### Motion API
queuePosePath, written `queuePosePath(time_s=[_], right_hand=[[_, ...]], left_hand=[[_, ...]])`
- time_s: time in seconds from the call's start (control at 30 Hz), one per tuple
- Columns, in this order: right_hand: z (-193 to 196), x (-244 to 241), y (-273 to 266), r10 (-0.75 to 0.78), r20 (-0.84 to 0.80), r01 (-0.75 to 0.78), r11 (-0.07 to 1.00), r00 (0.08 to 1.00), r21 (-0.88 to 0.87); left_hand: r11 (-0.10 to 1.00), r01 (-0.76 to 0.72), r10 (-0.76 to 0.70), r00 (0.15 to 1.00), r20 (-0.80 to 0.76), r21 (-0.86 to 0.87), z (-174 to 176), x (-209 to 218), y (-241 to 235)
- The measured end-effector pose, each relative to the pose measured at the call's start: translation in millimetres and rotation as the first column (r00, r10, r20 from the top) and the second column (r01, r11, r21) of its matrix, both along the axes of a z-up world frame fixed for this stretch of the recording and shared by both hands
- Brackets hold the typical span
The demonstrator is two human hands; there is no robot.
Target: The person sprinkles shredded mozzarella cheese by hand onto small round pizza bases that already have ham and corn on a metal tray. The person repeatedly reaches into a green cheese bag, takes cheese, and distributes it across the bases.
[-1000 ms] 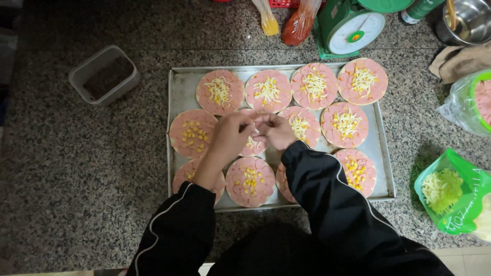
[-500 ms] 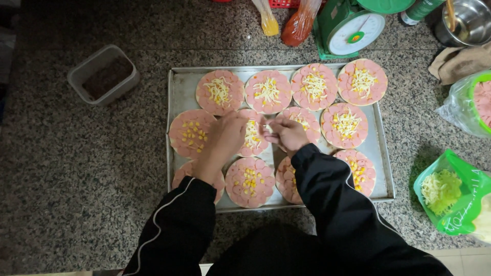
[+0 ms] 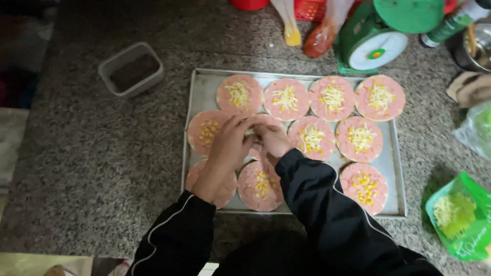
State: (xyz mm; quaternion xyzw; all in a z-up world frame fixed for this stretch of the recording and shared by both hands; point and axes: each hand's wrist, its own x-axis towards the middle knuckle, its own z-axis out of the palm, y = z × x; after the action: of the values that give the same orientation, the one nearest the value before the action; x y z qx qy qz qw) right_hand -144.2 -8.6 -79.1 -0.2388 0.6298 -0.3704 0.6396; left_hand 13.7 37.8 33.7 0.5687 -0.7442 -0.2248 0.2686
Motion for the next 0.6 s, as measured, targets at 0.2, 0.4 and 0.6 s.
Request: queuePosePath(time_s=[0.2,0.4,0.6], right_hand=[[-16,72,-6,0.219,0.029,-0.216,0.972,0.975,-0.095],[-6,81,-17,0.458,-0.646,-0.660,0.745,0.610,-0.096],[-18,71,-23,0.444,-0.746,-0.681,0.732,0.497,-0.018]], left_hand=[[0.990,-0.131,0.135,0.987,-0.087,0.051,7,62,-2],[0.955,-0.225,0.237,0.971,-0.039,0.195,-42,105,-6],[0.964,-0.154,0.167,0.985,-0.043,0.215,-83,124,-8]])
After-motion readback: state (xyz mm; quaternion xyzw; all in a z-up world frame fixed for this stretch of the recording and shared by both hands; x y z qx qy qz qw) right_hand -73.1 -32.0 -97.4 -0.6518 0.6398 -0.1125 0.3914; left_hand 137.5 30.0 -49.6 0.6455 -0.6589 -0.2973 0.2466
